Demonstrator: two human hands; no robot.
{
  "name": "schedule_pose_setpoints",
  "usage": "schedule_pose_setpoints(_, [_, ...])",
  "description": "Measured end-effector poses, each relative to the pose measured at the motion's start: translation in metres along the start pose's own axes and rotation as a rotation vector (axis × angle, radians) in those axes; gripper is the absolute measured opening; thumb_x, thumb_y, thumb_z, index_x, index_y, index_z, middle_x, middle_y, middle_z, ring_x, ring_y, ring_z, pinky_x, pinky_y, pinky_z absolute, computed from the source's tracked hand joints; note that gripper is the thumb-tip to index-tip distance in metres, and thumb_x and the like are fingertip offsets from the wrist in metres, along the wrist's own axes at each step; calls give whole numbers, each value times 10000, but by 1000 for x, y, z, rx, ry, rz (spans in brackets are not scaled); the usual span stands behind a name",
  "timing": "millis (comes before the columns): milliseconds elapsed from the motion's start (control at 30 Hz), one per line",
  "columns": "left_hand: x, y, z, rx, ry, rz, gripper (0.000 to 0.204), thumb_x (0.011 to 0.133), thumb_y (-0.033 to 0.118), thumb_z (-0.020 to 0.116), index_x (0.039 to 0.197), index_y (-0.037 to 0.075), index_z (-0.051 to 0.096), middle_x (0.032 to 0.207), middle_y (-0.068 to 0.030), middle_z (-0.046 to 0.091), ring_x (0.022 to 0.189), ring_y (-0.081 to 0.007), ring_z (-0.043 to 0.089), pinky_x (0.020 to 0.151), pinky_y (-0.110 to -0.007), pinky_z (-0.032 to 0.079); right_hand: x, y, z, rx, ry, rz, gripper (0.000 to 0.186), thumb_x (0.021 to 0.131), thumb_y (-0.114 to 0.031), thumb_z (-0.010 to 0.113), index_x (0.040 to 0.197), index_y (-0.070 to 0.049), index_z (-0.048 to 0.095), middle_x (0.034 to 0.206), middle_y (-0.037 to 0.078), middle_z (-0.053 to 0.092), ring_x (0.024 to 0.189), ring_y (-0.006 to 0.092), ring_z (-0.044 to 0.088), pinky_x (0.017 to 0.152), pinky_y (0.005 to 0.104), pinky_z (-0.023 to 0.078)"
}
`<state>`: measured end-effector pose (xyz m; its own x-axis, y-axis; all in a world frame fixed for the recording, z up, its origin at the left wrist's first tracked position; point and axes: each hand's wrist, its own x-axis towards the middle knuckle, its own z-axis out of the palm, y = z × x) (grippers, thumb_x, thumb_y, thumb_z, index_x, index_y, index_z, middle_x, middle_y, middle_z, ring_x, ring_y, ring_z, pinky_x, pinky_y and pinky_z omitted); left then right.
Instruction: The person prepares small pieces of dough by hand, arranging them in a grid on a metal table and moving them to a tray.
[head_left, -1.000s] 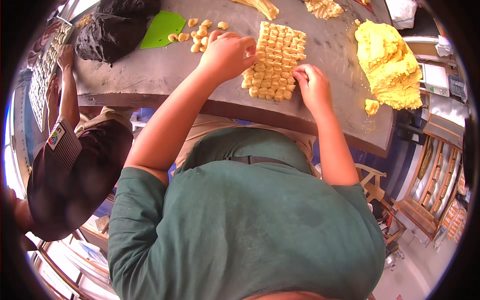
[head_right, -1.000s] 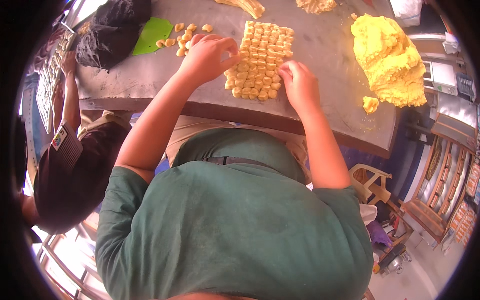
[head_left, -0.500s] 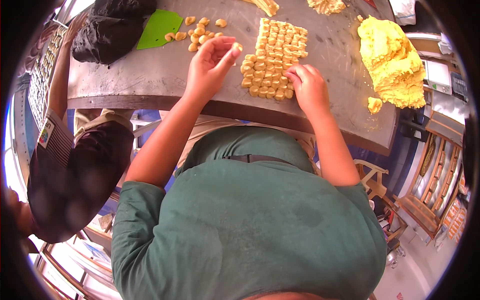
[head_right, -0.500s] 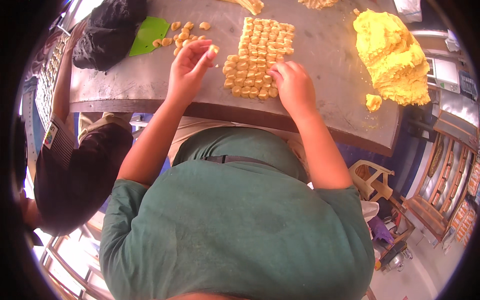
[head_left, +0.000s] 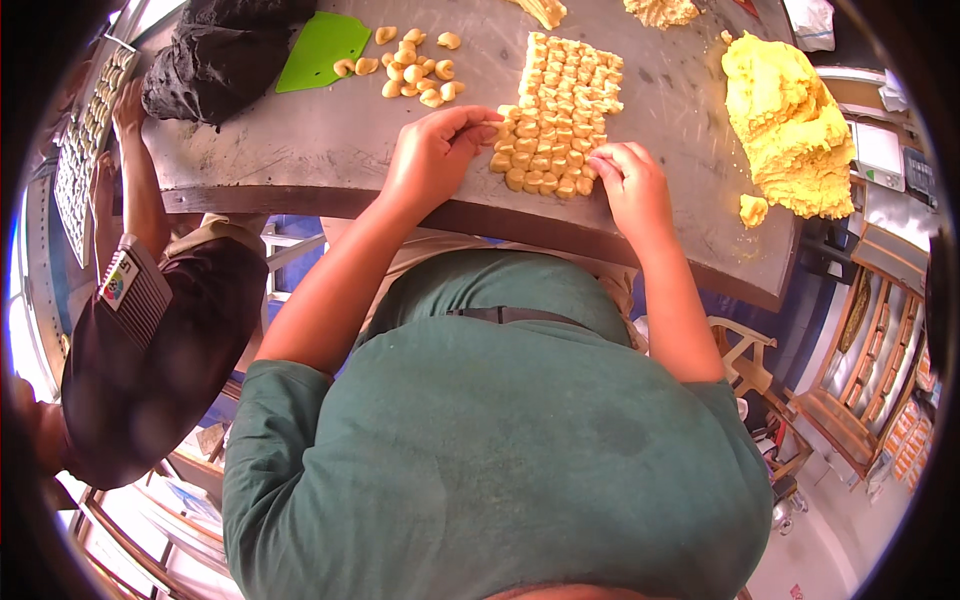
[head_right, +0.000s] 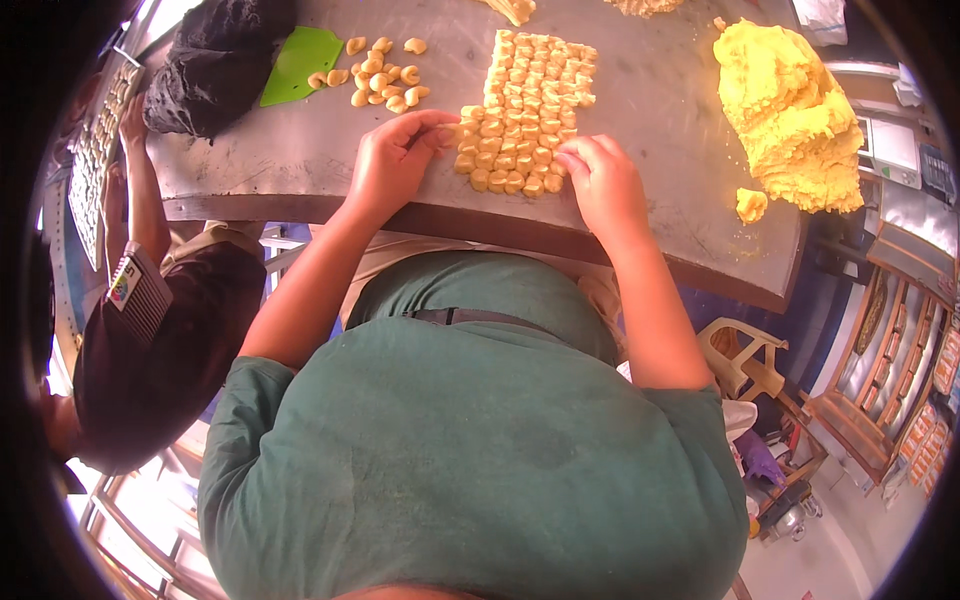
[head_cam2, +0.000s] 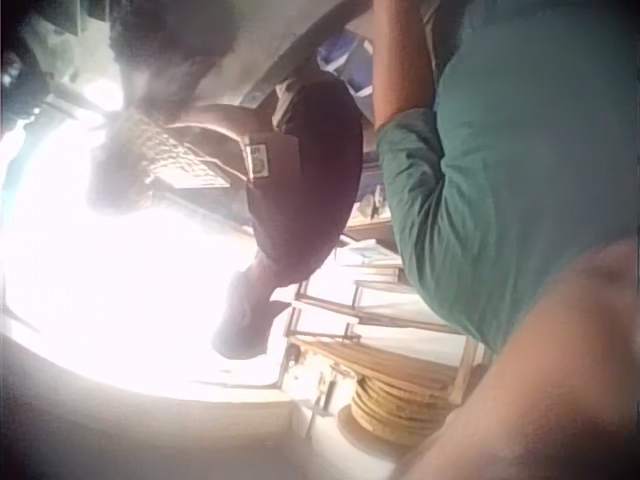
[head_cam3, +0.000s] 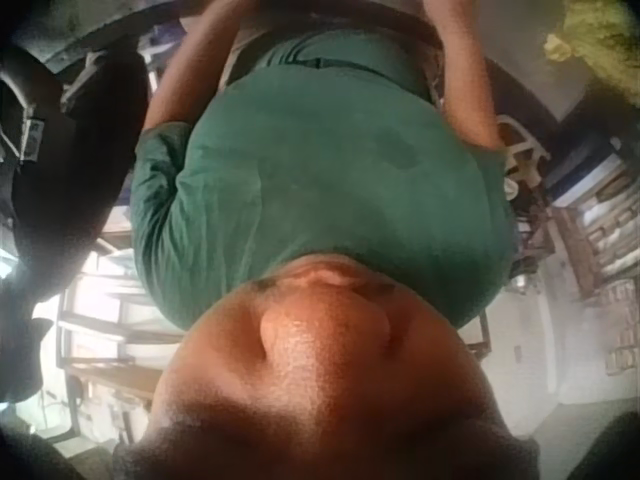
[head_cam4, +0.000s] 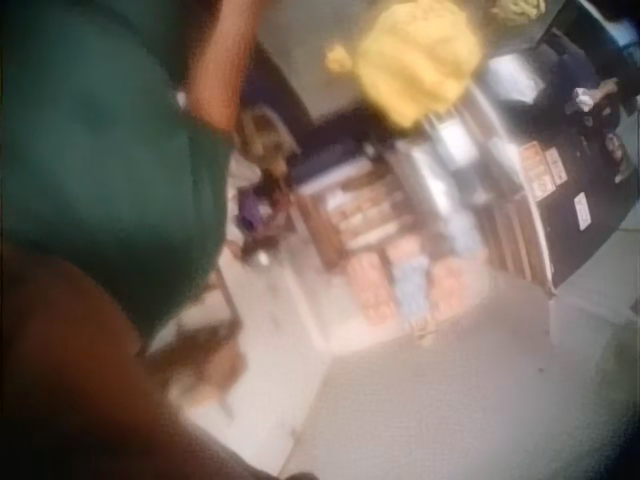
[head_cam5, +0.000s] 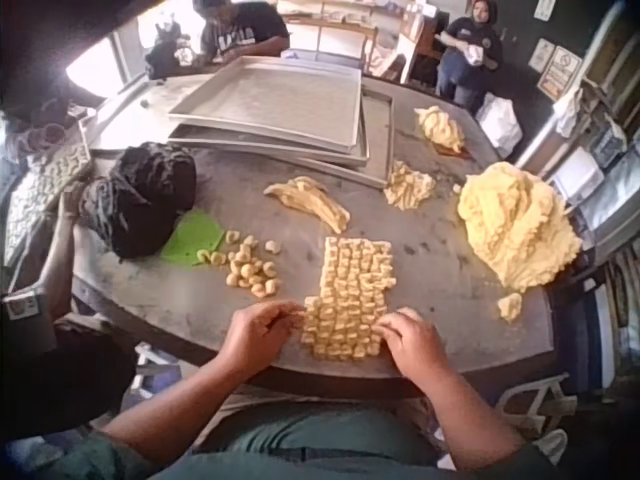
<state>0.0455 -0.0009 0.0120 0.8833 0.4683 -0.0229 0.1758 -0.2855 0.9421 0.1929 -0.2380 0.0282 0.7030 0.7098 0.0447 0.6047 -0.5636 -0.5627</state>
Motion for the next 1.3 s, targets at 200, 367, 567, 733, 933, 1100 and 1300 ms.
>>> schedule_pose_setpoints(200, [0, 8, 2, -66, 170, 161, 234, 950, 132, 695, 1171, 54, 697, 914, -67, 731, 822, -151, 699, 736, -268, 567, -13, -10, -13, 178, 50, 102, 217, 912, -152, 718, 1098, -50, 673, 929, 125, 674, 880, 317, 669, 771, 390, 540])
schedule_pose_setpoints(367, [0, 3, 0, -39, 54, 63, 229, 983, 122, 652, 1201, 58, 679, 1002, -86, 724, 831, -139, 703, 750, -272, 581, -17, -13, -4, 64, 71, -7, 182, 922, -156, 706, 1060, -44, 669, 937, 134, 672, 865, 322, 667, 756, 396, 539])
schedule_pose_setpoints(567, [3, 1, 2, -187, 54, 47, 205, 1010, 103, 610, 1191, 28, 671, 1079, -100, 717, 905, -113, 696, 786, -269, 574, -26, -13, -1, 64, 118, -40, 141, 923, -158, 707, 983, -35, 671, 948, 134, 676, 862, 320, 667, 735, 405, 538])
schedule_pose_setpoints(733, [2, -1, 9, -325, 164, 177, 153, 999, 34, 599, 1144, 8, 640, 1257, -99, 673, 1057, -136, 683, 849, -275, 563, -40, -19, -4, 167, 53, 21, 130, 908, -135, 726, 982, -42, 676, 933, 128, 678, 845, 313, 669, 728, 397, 541])
schedule_pose_setpoints(933, [2, -9, 3, -327, 31, 60, 240, 981, 17, 627, 1218, 17, 593, 1274, -102, 654, 1061, -149, 689, 857, -264, 556, -46, -16, 10, 77, 158, -9, 120, 900, -123, 738, 986, -47, 702, 923, 125, 678, 814, 298, 668, 722, 387, 542])
schedule_pose_setpoints(1100, [1, -1, 7, -352, 82, 73, 253, 988, 27, 623, 1239, 26, 591, 1252, -89, 659, 1017, -154, 709, 838, -249, 554, -44, -8, 8, 117, 177, -139, 166, 888, -131, 752, 1034, -64, 711, 908, 117, 669, 812, 279, 661, 717, 365, 532])
schedule_pose_setpoints(1300, [9, -4, 0, 47, 193, 228, 280, 941, 5, 640, 1198, 110, 678, 1421, -155, 549, 1308, -289, 536, 1039, -427, 468, -2, 3, -18, 166, 172, 68, 168, 947, -154, 683, 1078, -52, 712, 972, 138, 712, 865, 288, 687, 773, 372, 536])
